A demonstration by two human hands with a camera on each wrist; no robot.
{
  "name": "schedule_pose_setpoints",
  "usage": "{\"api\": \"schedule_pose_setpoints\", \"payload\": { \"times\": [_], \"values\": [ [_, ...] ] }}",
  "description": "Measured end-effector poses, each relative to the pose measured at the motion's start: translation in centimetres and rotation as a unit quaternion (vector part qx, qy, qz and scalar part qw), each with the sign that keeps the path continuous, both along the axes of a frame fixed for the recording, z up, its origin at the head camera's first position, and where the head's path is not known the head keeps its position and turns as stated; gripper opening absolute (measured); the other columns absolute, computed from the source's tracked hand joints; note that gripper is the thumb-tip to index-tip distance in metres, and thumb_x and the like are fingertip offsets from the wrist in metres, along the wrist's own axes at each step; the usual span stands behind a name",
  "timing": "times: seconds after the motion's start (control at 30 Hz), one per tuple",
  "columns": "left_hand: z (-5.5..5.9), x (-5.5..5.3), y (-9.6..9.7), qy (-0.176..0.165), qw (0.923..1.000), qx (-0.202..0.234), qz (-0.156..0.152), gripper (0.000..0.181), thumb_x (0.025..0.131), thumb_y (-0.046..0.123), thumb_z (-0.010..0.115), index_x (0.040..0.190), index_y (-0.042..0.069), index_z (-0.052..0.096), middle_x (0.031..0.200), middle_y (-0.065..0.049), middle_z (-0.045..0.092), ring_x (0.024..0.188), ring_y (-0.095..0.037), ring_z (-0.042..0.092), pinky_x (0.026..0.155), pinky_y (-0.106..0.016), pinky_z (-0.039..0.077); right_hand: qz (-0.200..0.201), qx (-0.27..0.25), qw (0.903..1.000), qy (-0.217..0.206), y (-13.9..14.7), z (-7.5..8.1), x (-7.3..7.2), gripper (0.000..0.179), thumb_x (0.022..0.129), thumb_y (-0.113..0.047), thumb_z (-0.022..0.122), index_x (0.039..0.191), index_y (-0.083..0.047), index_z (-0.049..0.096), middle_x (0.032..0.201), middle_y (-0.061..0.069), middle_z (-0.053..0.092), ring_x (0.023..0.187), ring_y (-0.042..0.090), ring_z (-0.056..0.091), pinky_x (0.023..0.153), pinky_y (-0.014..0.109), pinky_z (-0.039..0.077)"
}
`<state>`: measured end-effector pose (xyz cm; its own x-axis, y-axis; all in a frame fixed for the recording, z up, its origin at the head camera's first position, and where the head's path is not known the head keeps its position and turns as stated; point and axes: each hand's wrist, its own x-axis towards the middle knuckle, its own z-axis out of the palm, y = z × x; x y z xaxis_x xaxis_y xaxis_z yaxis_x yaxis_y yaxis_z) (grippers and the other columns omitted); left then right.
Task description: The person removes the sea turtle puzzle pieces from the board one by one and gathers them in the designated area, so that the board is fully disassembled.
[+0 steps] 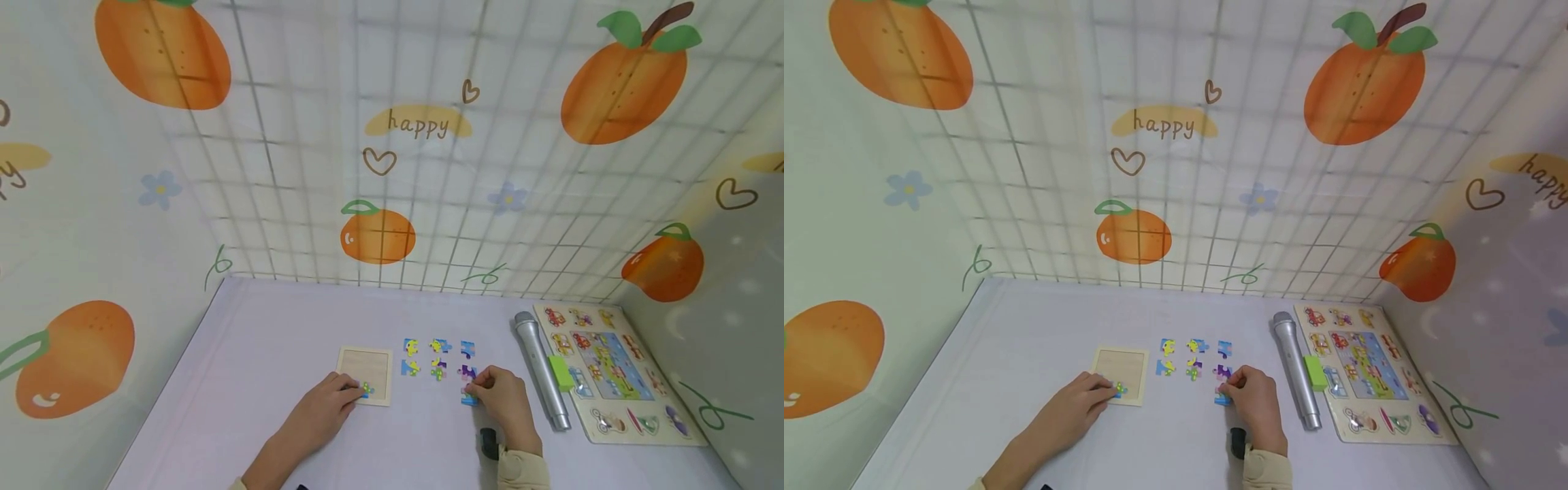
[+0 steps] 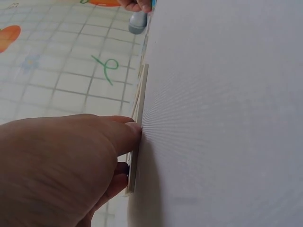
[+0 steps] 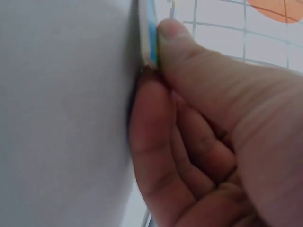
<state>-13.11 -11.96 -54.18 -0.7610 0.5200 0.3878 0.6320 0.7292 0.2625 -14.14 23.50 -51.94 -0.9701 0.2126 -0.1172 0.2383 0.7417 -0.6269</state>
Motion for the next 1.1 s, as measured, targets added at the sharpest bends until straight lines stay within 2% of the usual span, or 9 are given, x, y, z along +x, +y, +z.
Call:
{"api": "schedule_pose_setpoints", "payload": {
  "times": [0.13, 0.27, 0.53, 0.83, 1.1],
  "values": [
    [0.19, 0.15, -0.01, -0.029, 0.9991, 0.024, 0.017, 0.022, 0.085, 0.008, 0.082, 0.106, 0.014, 0.081, 0.108, 0.006, 0.067, 0.1, -0.007, 0.061, 0.084, -0.022, 0.059, 0.002, 0.007, 0.9999, 0.01, -0.02, -0.02, -0.04, 0.024, 0.082, -0.02, 0.086, 0.08, -0.01, 0.065, 0.077, 0.001, 0.066, 0.072, 0.017, 0.054, 0.058, 0.027, 0.042],
    [0.43, 0.21, -0.16, -0.055, 0.9977, 0.022, 0.034, 0.021, 0.085, 0.009, 0.082, 0.105, 0.011, 0.079, 0.11, 0.003, 0.068, 0.101, -0.01, 0.063, 0.085, -0.023, 0.059, 0.002, 0.01, 0.9999, 0.01, -0.05, 0.08, -0.01, 0.024, 0.082, -0.019, 0.086, 0.079, -0.01, 0.064, 0.076, 0.001, 0.066, 0.071, 0.017, 0.054, 0.057, 0.027, 0.042],
    [0.46, -0.07, -0.44, -0.069, 0.9963, 0.021, 0.046, 0.024, 0.083, 0.014, 0.085, 0.103, 0.003, 0.078, 0.114, -0.002, 0.068, 0.109, -0.02, 0.069, 0.09, -0.026, 0.06, -0.002, 0.013, 0.9999, 0.002, -0.19, 0.26, 0.12, 0.025, 0.082, -0.02, 0.086, 0.079, -0.01, 0.064, 0.077, 0.001, 0.066, 0.071, 0.017, 0.054, 0.057, 0.028, 0.041],
    [0.33, -0.13, -0.69, -0.052, 0.9964, 0.038, 0.054, 0.023, 0.078, 0.016, 0.088, 0.098, 0.008, 0.081, 0.106, 0.0, 0.071, 0.098, -0.012, 0.063, 0.081, -0.021, 0.059, -0.001, 0.017, 0.9998, 0.004, -0.09, 0.11, 0.13, 0.025, 0.082, -0.021, 0.086, 0.079, -0.01, 0.064, 0.077, 0.001, 0.066, 0.072, 0.018, 0.054, 0.058, 0.028, 0.041],
    [0.69, -0.31, -0.97, -0.084, 0.9941, 0.035, 0.059, 0.022, 0.079, 0.018, 0.087, 0.099, 0.011, 0.08, 0.099, 0.004, 0.072, 0.091, -0.008, 0.061, 0.076, -0.019, 0.056, -0.012, 0.006, 0.9999, -0.004, -0.07, 0.18, 0.04, 0.025, 0.081, -0.021, 0.087, 0.08, -0.011, 0.064, 0.079, 0.002, 0.066, 0.074, 0.019, 0.054, 0.06, 0.027, 0.042]
  ]
}}
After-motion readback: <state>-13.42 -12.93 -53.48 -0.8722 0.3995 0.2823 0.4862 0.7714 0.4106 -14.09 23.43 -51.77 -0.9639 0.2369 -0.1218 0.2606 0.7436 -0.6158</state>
